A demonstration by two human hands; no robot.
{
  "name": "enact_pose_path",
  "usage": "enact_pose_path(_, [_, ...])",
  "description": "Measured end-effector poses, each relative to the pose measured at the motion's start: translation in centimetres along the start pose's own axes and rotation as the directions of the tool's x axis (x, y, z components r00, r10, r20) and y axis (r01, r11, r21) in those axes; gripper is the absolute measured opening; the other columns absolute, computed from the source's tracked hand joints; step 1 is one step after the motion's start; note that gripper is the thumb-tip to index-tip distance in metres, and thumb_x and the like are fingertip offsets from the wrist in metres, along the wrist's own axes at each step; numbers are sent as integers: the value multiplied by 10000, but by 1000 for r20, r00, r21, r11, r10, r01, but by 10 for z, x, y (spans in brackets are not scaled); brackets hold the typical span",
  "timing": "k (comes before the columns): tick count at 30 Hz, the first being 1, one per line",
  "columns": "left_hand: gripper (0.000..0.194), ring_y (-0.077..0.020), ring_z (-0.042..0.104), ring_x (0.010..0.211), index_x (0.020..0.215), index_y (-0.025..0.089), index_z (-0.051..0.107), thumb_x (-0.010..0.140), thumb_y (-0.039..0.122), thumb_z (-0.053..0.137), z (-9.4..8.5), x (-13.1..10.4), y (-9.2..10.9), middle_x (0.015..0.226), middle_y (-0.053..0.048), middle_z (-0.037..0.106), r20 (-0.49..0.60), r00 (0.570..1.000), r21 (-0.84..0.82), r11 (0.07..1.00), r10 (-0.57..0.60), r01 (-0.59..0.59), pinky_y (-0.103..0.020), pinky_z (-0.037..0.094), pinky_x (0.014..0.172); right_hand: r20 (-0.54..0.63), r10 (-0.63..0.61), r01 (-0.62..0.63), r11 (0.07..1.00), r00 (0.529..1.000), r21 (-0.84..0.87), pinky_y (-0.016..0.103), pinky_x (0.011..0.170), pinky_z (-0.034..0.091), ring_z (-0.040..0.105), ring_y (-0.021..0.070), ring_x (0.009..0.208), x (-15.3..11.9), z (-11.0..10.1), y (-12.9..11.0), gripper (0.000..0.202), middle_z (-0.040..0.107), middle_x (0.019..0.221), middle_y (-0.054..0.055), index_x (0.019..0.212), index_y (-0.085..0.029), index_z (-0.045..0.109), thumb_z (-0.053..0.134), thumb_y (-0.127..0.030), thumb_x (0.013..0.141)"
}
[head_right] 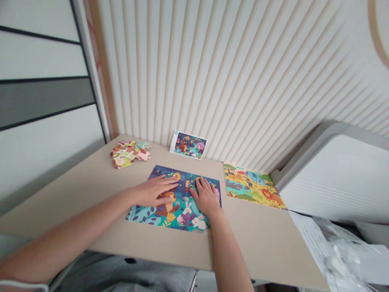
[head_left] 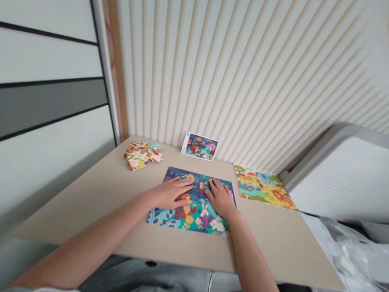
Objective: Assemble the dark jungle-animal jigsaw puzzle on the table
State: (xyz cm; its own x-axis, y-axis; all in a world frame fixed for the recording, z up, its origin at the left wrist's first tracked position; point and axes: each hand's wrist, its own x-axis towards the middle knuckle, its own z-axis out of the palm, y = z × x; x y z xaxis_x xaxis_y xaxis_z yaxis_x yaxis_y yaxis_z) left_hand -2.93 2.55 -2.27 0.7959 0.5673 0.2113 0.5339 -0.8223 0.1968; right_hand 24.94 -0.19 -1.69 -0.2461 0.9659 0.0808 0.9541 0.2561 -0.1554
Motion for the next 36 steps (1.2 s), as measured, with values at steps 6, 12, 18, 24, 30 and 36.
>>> enact_pose_path(6, [686,-254,164,1549,1577,275,294,1004,653,302,2,-1,2,1668,-74,201,37,999,67,997,-39,36,-482,122,1244,86,27,-27,1000,996,-2,446,1234,111,153,228,1548,1,-2,0,689,220,1671,72,1608,-229,237,182,-607,1034])
enact_pose_path(12, [701,-265,137,1553,1585,289,269,994,659,342,3,-2,3,1674,-89,153,16,1000,66,998,-14,13,-510,118,1237,85,25,-25,1000,996,1,447,1233,74,142,240,1549,-1,-5,-5,755,187,1678,77,1614,-209,214,157,-658,1009])
enact_pose_path(18, [701,-236,103,1559,1594,277,239,1004,648,317,6,-1,1,1678,-79,123,30,999,80,997,-15,13,-467,111,1244,67,18,-17,1000,998,-8,456,1230,80,146,257,1549,-2,-4,-5,779,193,1674,97,1614,-197,214,186,-673,999])
enact_pose_path(24, [702,-241,95,1560,1593,265,247,1007,650,291,7,-1,1,1681,-76,96,42,999,83,997,-11,8,-466,119,1244,45,21,-21,1000,999,-4,476,1231,77,149,268,1548,-3,-2,-7,764,196,1672,105,1612,-193,223,201,-657,1006])
enact_pose_path(30, [721,-256,86,1560,1606,258,201,1007,648,299,1,-5,3,1680,-85,90,89,996,68,997,19,-25,-470,112,1246,48,57,-57,998,997,-2,486,1230,77,137,269,1550,-12,-3,-16,762,182,1673,114,1607,-191,241,199,-658,1007])
enact_pose_path(36, [698,-248,79,1560,1611,309,146,1013,629,312,-3,-20,9,1684,-59,71,113,992,57,997,51,-58,-472,107,1251,-17,84,-84,996,996,3,496,1230,85,174,290,1542,-39,1,-31,748,193,1667,116,1600,-184,272,198,-641,1013])
